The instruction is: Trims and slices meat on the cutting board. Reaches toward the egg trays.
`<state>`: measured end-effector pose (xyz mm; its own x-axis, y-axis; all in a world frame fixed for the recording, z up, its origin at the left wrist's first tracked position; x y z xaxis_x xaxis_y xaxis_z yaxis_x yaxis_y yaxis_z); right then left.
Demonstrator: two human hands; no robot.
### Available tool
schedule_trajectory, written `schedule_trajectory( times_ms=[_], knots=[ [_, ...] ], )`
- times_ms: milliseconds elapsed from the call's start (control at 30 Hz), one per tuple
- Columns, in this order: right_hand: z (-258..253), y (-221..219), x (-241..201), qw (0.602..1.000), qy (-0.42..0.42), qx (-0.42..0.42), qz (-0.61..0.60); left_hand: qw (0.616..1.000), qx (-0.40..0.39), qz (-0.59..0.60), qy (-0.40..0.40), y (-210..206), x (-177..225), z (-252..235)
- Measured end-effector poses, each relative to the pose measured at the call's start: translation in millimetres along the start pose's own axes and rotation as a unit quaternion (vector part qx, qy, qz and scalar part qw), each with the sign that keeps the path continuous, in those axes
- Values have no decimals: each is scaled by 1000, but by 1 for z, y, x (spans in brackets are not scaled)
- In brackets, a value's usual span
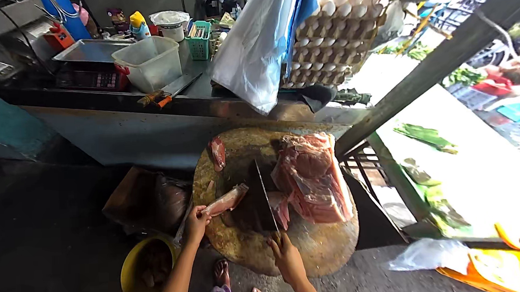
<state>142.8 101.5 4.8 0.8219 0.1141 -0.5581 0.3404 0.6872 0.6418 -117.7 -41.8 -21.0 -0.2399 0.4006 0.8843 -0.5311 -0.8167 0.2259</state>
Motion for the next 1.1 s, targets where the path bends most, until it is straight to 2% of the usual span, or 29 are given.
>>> schedule_trajectory(
  times_ms=[100,167,233,300,367,400,433,467,500,533,567,600,633,667,767,800,867,933,1000,1067,1100],
  knots=[
    [18,4,-30,995,96,3,-11,998,14,-46,-29,-6,-3,0],
    [31,14,-66,973,221,55,-34,997,23,-70,-25,-9,0,2],
    [47,33,-113,913,374,146,-73,997,37,-58,-31,-11,-1,3],
    [60,55,-161,824,505,230,-118,997,45,-55,-28,-12,-2,5],
    [66,71,-199,743,584,280,-169,997,51,-53,-28,-13,-1,7],
    [65,72,-209,720,600,295,-189,997,53,-52,-28,-14,-1,8],
    [63,67,-210,715,597,305,-198,997,55,-52,-28,-14,-1,10],
    [59,58,-201,735,574,311,-184,997,56,-50,-26,-14,0,11],
    [54,43,-184,785,522,304,-137,997,56,-50,-25,-14,1,12],
    [48,25,-159,858,437,259,-71,997,54,-53,-24,-13,1,13],
    [40,7,-133,938,310,154,9,996,50,-65,-22,-12,0,13],
    [26,-11,-109,981,173,28,88,996,42,-81,-17,-11,-1,13],
    [11,-26,-87,987,74,-62,131,995,39,-91,-27,-12,-3,13],
    [5,-36,-73,983,24,-103,148,993,35,-106,-38,-11,-4,14],
    [3,-37,-74,975,2,-116,192,973,-7,-228,-35,-18,17,21],
    [8,-38,-76,973,-1,-121,198,952,-42,-303,-26,-22,23,24],
    [8,-33,-81,971,-3,-119,207,900,-85,-424,-57,-35,36,15],
    [14,-30,-72,970,-9,-124,211,871,-103,-471,-95,-43,35,3],
    [26,-23,-52,970,-20,-134,200,886,-85,-439,-122,-39,33,-14],
    [39,-10,-21,975,-27,-142,170,932,-22,-341,-120,-25,35,-30],
    [44,-3,0,979,-21,-145,142,955,17,-282,-94,-17,39,-36]
  ],
)
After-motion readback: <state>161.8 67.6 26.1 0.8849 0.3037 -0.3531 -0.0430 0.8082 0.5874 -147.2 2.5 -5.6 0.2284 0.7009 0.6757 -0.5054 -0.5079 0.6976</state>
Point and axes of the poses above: each hand's wrist, its own z-axis away from the middle knuckle, its own y-axis out of the back of the hand, x = y × z, the point moved 2 cm from there along -z, towards the middle knuckle, and after that the axes turned 1 degree about z, right-handed, at the moved point
